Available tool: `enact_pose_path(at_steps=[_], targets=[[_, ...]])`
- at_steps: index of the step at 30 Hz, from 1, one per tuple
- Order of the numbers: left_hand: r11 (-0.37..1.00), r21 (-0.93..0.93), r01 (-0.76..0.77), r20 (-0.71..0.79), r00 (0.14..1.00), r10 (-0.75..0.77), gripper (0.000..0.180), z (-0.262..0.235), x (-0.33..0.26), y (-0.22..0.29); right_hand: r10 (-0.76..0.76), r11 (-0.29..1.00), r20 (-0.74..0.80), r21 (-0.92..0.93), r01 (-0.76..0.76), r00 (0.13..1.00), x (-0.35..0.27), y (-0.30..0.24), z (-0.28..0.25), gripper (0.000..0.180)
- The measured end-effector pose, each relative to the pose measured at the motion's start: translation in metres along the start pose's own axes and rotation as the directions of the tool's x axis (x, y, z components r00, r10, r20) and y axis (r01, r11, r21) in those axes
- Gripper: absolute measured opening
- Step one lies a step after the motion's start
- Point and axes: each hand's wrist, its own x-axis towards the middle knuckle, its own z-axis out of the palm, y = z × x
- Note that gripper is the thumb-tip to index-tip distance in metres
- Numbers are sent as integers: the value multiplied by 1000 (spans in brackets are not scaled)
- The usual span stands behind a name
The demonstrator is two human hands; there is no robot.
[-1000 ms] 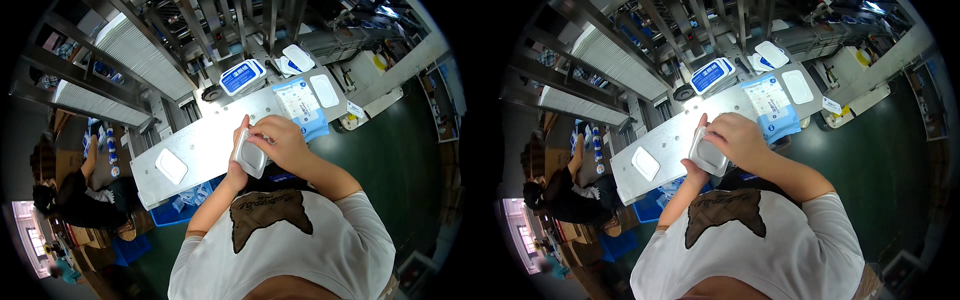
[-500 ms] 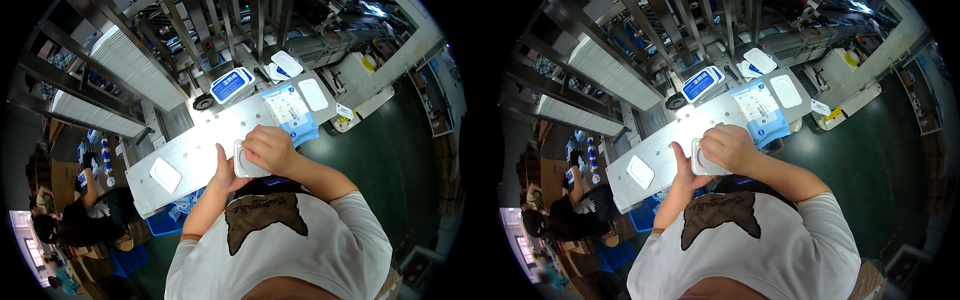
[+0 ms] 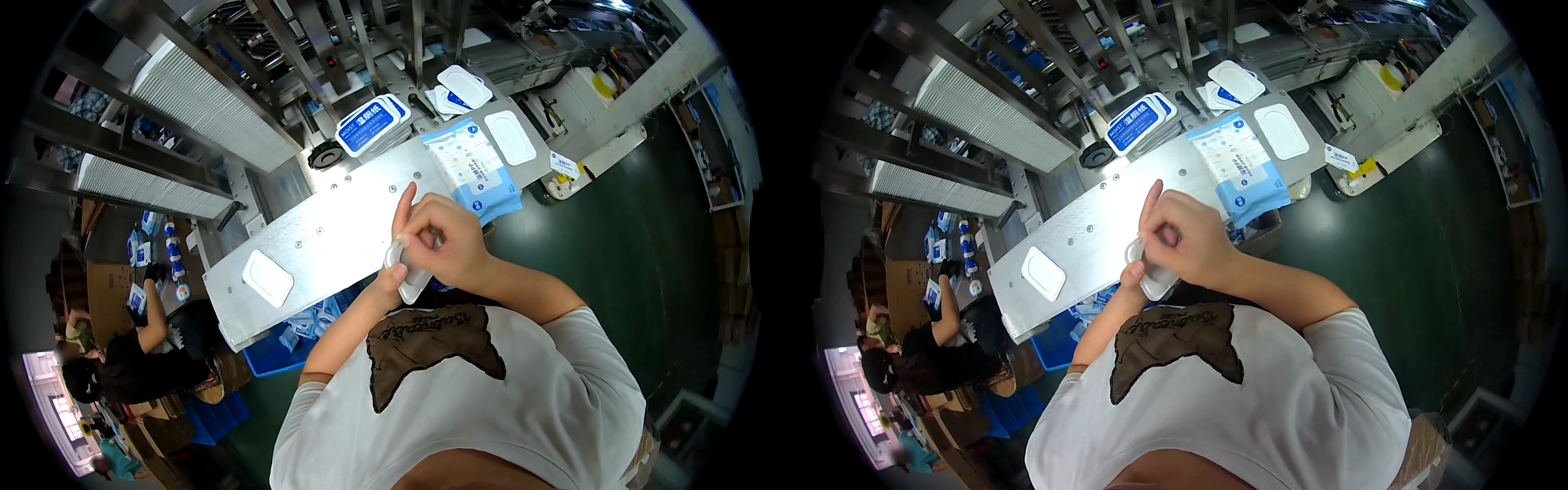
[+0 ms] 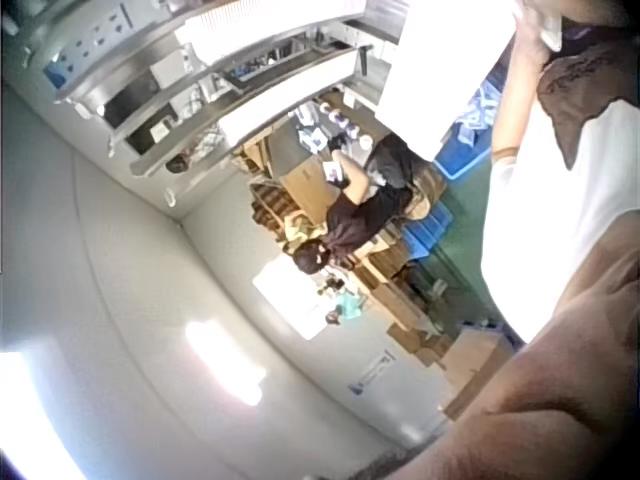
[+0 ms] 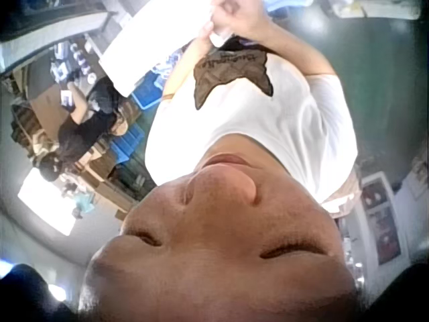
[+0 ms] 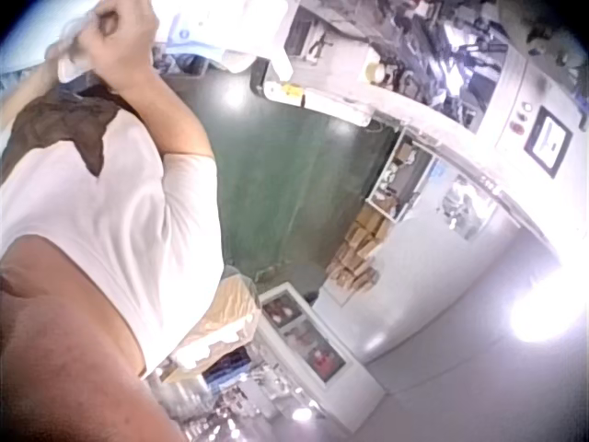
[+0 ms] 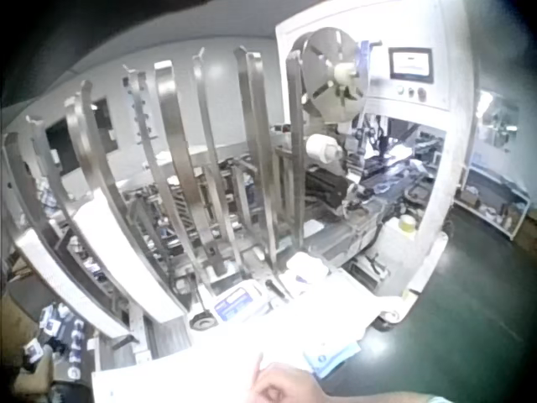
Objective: The person assembles white plastic containers by hand, placing lids onto bases and pressing them together. They handle the containers individually, turning them over to inspect the fit and then placing them into a blue bin.
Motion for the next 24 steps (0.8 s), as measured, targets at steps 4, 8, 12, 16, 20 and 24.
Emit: enact_pose_path(at_steps=[4, 8, 12, 16, 20, 24], targets=[[994, -89, -56, -24, 998, 54, 128, 18, 3, 2, 313, 847, -71, 472, -244, 947, -1, 14, 2, 6], [988, -77, -130, -29, 991, 129, 126, 17, 9, -3, 522, 666, -59, 652, -363, 851, 5, 11, -13, 8], [960, -146, -239, -20, 971, 239, 123, 24, 6, -5, 564, 584, -240, 793, -175, 790, 6, 43, -32, 12], [923, -256, -288, -94, 957, 273, 120, 18, -4, -7, 586, 610, -536, 785, 105, 608, 23, 87, -132, 4], [929, -183, -323, -202, 937, 286, 116, 0, -6, -2, 4, 944, -850, -170, -282, 528, -20, 150, -230, 8], [944, -50, -327, -254, 918, 305, 113, -15, -10, -1, -263, 386, -462, -855, -346, 847, -53, 148, -239, 5]])
